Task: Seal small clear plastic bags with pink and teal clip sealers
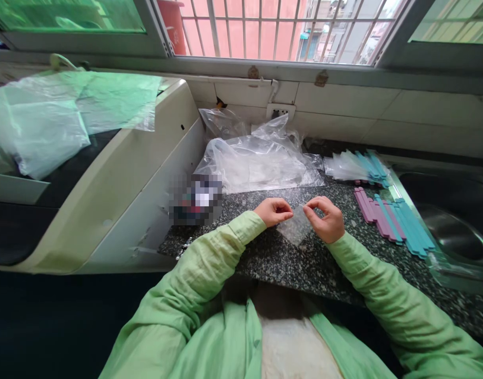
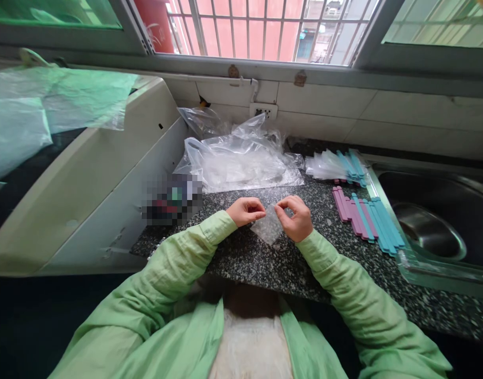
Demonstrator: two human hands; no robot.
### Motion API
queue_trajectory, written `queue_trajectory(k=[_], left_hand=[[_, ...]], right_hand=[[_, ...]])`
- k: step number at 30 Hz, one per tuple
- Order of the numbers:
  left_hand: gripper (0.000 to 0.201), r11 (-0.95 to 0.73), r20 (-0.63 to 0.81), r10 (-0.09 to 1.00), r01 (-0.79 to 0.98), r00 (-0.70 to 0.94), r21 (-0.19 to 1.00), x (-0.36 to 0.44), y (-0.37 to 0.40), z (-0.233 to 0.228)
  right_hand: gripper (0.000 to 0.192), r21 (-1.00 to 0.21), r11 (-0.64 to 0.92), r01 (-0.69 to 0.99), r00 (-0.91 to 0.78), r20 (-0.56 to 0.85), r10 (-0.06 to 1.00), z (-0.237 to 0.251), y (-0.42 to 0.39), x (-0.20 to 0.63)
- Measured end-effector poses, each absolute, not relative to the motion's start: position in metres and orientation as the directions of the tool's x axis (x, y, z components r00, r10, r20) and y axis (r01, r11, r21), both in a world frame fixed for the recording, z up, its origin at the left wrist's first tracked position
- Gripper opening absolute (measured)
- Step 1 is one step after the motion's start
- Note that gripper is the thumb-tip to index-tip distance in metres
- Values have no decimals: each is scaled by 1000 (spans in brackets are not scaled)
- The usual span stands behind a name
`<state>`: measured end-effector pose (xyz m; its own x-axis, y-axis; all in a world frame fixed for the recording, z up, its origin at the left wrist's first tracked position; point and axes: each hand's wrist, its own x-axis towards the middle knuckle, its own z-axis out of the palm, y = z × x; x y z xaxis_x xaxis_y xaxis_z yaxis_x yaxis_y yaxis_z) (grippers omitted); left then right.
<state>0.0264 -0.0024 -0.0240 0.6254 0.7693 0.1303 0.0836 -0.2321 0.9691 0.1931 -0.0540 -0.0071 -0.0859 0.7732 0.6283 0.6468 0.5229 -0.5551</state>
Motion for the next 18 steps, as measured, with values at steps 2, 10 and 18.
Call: queue_trajectory(k=[2, 10, 18], left_hand=[[21, -268, 153, 760, 90, 632, 959, 26, -2, -23], [17, -393, 212, 714, 131, 667, 910, 26, -2, -23], [15, -396, 210, 712, 136, 670, 908, 25, -2, -24]], right_hand=[[10, -560, 512, 651, -84, 618, 782, -6, -54, 193], [12, -551, 514, 658, -100, 613, 784, -6, -54, 192], [13, -548, 510, 663, -90, 618, 781, -5, -54, 192]])
